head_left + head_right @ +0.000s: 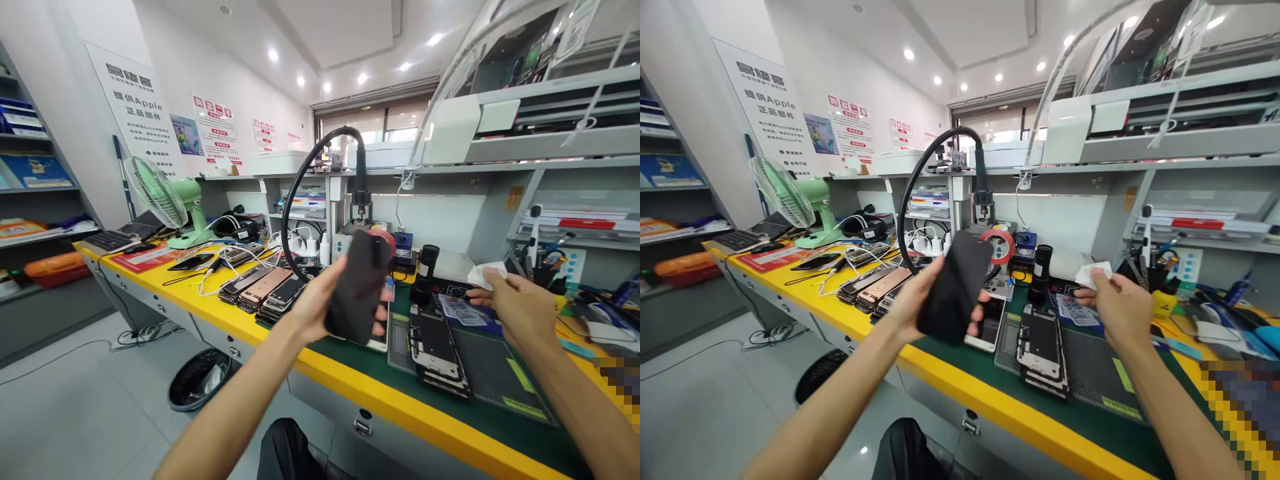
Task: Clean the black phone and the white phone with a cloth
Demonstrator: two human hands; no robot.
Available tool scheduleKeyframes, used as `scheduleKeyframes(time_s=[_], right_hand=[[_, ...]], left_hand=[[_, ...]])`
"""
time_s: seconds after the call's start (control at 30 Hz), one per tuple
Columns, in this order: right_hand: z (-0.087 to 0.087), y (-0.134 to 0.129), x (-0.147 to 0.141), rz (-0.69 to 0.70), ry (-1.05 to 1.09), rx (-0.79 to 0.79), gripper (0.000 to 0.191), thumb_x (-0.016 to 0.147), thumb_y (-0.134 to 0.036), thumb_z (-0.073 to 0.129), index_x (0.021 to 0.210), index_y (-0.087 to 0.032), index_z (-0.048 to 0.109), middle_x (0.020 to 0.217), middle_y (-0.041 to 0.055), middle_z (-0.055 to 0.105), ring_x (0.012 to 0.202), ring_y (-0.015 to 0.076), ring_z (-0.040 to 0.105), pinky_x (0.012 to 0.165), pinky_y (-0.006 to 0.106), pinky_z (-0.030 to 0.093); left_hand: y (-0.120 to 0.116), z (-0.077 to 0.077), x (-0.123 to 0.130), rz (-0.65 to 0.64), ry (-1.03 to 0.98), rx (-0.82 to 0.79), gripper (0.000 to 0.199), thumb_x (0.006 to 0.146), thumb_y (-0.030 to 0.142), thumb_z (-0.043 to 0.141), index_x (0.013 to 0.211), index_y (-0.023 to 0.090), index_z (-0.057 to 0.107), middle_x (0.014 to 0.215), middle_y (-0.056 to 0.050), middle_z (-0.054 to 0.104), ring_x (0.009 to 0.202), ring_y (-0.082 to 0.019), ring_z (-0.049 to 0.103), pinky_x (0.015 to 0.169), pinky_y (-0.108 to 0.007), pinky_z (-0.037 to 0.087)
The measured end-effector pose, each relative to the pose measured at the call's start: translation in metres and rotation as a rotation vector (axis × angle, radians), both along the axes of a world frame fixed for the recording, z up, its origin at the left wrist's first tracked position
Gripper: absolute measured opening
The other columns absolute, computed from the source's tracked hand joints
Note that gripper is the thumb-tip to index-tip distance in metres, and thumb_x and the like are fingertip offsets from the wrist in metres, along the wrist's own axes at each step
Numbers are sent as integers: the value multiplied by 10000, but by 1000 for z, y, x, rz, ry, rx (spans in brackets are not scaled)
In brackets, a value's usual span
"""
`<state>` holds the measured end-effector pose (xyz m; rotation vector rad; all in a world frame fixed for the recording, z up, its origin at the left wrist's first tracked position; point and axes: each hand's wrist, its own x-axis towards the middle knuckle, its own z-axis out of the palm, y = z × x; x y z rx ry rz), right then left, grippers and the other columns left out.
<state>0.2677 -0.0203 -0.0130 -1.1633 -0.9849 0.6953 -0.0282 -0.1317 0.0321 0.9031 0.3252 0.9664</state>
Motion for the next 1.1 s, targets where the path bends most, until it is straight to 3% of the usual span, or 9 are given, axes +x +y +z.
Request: scheduleKeyframes(time_s=[0.13, 0.23, 0.27, 0.37, 0.43, 0.53, 0.7, 0.87, 1.1], right_hand=[[-2, -2, -3, 36, -70, 19, 174, 799, -322, 671, 849, -156, 671, 667, 106, 681, 522, 208, 659, 477, 293, 546], [-4, -5, -7, 50, -224, 54, 201, 838, -380, 646, 811, -182, 672, 629, 85, 685, 502, 224, 653, 473, 318, 530], [-4, -7, -9, 41, -280, 59, 211, 851, -388, 633, 786, -191, 669, 607, 76, 679, 491, 227, 648, 472, 323, 521], [-2, -13, -14, 27, -393, 43, 221, 870, -367, 604, 745, -195, 663, 562, 66, 663, 471, 228, 637, 481, 324, 497], [-1, -14, -15, 31, -422, 31, 220, 870, -365, 597, 761, -189, 673, 564, 66, 665, 470, 228, 633, 486, 326, 489], [-5, -11, -11, 33, -440, 22, 225, 860, -385, 597, 781, -194, 685, 569, 56, 670, 480, 231, 633, 493, 333, 491], [-13, 2, 2, 30, -429, 10, 216, 853, -379, 600, 768, -195, 678, 556, 52, 672, 490, 234, 634, 502, 347, 507], [-13, 3, 3, 14, -437, -13, 232, 872, -362, 603, 734, -187, 665, 534, 40, 664, 455, 213, 615, 487, 324, 480], [-15, 5, 2, 15, -431, -23, 194, 872, -343, 609, 792, -181, 682, 552, 31, 668, 489, 215, 640, 491, 315, 500]], left_hand=[[-42, 6, -74, 414, 325, -43, 507, 929, 543, 452, 1169, 146, 656, 1042, -159, 702, 766, -267, 679, 658, -420, 578], [-43, 9, -132, 811, 756, -61, 510, 829, 600, 583, 1065, 152, 646, 991, -137, 707, 726, -250, 672, 630, -389, 578], [-38, 9, -148, 884, 959, -36, 553, 799, 623, 613, 1099, 158, 620, 1007, -127, 705, 762, -256, 678, 653, -386, 578], [-17, 9, -180, 951, 1736, 94, 745, 777, 745, 522, 1233, 158, 570, 1050, -158, 706, 901, -332, 687, 714, -409, 553], [0, 7, -185, 907, 2208, 230, 809, 789, 785, 421, 1258, 141, 563, 1091, -192, 701, 994, -361, 673, 808, -432, 522], [22, 2, -176, 882, 2336, 319, 910, 699, 859, 442, 1227, 131, 574, 1087, -237, 696, 992, -429, 659, 794, -482, 499], [43, -5, -155, 865, 2385, 460, 883, 696, 870, 427, 1144, 127, 591, 1079, -238, 695, 998, -424, 660, 809, -473, 490], [54, -9, -151, 813, 2404, 472, 892, 709, 834, 468, 1238, 121, 562, 1110, -240, 694, 1022, -417, 663, 809, -456, 496], [74, -12, -143, 674, 2359, 528, 957, 681, 849, 492, 1385, 200, 500, 1193, -204, 687, 1084, -407, 648, 835, -441, 496]])
